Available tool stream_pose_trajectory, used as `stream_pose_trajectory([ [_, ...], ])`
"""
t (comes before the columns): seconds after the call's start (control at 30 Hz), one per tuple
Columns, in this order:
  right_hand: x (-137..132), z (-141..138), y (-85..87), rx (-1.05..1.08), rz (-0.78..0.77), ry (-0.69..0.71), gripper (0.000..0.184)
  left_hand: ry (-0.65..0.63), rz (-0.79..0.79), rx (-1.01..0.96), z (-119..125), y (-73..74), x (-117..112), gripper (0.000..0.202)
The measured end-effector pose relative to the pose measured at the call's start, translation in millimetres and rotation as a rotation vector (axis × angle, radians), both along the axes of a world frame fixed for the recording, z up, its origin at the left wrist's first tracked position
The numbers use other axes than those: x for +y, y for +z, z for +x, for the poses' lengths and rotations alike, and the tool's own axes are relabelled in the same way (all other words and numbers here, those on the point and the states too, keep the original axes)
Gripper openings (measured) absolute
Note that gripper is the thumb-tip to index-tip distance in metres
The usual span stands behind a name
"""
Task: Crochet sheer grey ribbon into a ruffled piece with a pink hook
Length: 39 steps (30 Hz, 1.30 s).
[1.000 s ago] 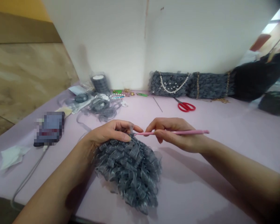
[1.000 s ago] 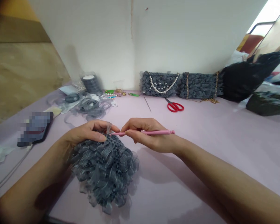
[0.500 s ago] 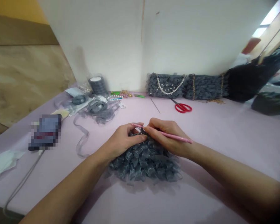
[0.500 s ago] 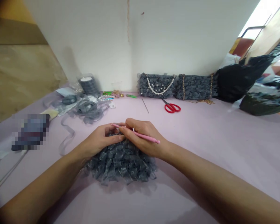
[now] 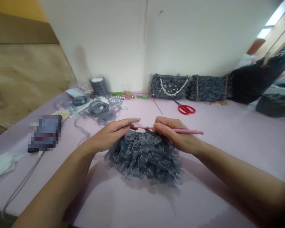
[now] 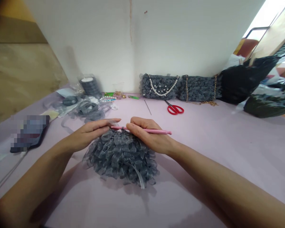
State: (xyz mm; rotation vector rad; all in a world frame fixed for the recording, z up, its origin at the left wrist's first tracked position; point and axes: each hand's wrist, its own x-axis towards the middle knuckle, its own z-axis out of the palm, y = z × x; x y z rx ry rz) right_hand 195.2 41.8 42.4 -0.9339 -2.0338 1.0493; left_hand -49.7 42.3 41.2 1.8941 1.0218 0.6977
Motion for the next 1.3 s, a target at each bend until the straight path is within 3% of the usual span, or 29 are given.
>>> stream_pose_trajectory([
  [0.33, 1.4, 1.3, -4.1, -0.005, 0.062, 0.020, 0.039, -0.019, -0.113, -0.080, 18.0, -2.8, -13.1, 0.051],
  [0.6, 2.7, 1.1, -4.2, -0.024, 0.158, -0.058, 0.037, 0.210, -0.037, -0.159, 36.2, 0.2, -23.9, 0.050],
  [0.8, -6.5, 1.6, 7.1, -0.139, 0.226, -0.021, 0.037, 0.170, -0.015, -0.164, 38.3, -1.3, -26.6, 0.062],
  [1.0, -10.2, -2.6, 9.4, -0.086, 0.158, -0.100, 0.039, 0.172, -0.067, -0.161, 33.4, -2.7, -22.6, 0.071],
  [1.17, -2.8, 5.7, 8.7, -0.085, 0.062, 0.006, 0.037, 0.161, -0.234, -0.257, 31.0, -4.6, -18.4, 0.066],
  [1.3, 0.6, 12.2, 14.0, -0.136, 0.067, 0.150, 0.033, 0.183, -0.227, -0.241, 28.0, -5.1, -16.9, 0.065],
])
